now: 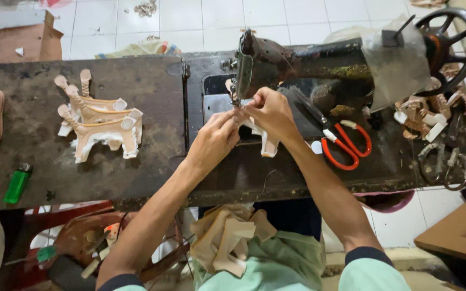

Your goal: The person sews beige shoe parts using a sewing machine, aligning pieces under the needle and operating the machine. They trim excess material with scissors and place finished pieces aside.

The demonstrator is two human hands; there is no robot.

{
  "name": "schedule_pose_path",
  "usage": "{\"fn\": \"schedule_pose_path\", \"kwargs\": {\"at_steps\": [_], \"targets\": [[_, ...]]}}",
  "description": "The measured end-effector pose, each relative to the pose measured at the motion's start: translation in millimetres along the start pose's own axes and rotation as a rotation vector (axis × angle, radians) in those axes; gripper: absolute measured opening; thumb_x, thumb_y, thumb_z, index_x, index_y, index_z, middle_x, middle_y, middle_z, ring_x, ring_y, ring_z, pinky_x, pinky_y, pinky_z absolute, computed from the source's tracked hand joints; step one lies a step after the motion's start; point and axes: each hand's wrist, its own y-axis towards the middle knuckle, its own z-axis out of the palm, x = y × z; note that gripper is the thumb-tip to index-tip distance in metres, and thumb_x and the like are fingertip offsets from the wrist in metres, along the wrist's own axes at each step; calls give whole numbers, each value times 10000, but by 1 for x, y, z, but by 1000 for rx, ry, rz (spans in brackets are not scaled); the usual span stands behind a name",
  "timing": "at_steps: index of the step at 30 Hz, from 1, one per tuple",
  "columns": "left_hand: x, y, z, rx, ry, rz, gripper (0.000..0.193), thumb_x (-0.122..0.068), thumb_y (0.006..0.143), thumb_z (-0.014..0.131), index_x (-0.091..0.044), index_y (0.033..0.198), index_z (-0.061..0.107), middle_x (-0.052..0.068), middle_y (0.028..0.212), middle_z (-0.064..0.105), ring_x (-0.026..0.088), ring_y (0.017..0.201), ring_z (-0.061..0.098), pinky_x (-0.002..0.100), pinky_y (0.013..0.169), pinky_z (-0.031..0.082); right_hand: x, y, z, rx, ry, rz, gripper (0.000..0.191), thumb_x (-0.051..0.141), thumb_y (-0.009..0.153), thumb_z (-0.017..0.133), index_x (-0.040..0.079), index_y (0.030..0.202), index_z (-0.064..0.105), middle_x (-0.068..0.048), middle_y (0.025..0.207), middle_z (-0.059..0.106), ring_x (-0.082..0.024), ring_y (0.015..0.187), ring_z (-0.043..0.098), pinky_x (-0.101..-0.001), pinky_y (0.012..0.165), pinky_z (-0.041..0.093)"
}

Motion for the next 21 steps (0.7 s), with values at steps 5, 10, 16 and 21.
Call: {"fn": "schedule_pose_path", "kwargs": {"at_steps": [5,10,16,21], "targets": [[0,-2,1,15,-26,-56,140,-2,856,710,22,963,624,181,1222,681,362,1136,651,431,958,555,2,-5,-4,68,229,-78,289,186,855,773,72,781,517,9,752,716,0,709,659,-231,575,536],[-2,-2,-5,43,-22,-18,148,7,868,706,33,973,606,185,1251,649,379,1155,635,445,966,548,3,-1,-3,36,51,-50,291,161,834,801,56,774,536,-16,723,709,-29,665,641,-245,551,510],[-5,0,-6,24,-43,-48,186,19,861,699,45,1024,613,206,1301,623,382,1130,632,447,960,545,3,2,-5,74,88,-8,279,166,801,794,57,779,537,-12,733,718,-22,654,670,-236,550,526],[-6,1,-3,-11,-32,-48,242,1,871,711,39,1098,636,199,1286,607,383,1131,627,439,970,540,2,3,-6,71,60,2,294,183,791,797,66,757,530,-5,720,699,-37,637,626,-259,526,509]]}}
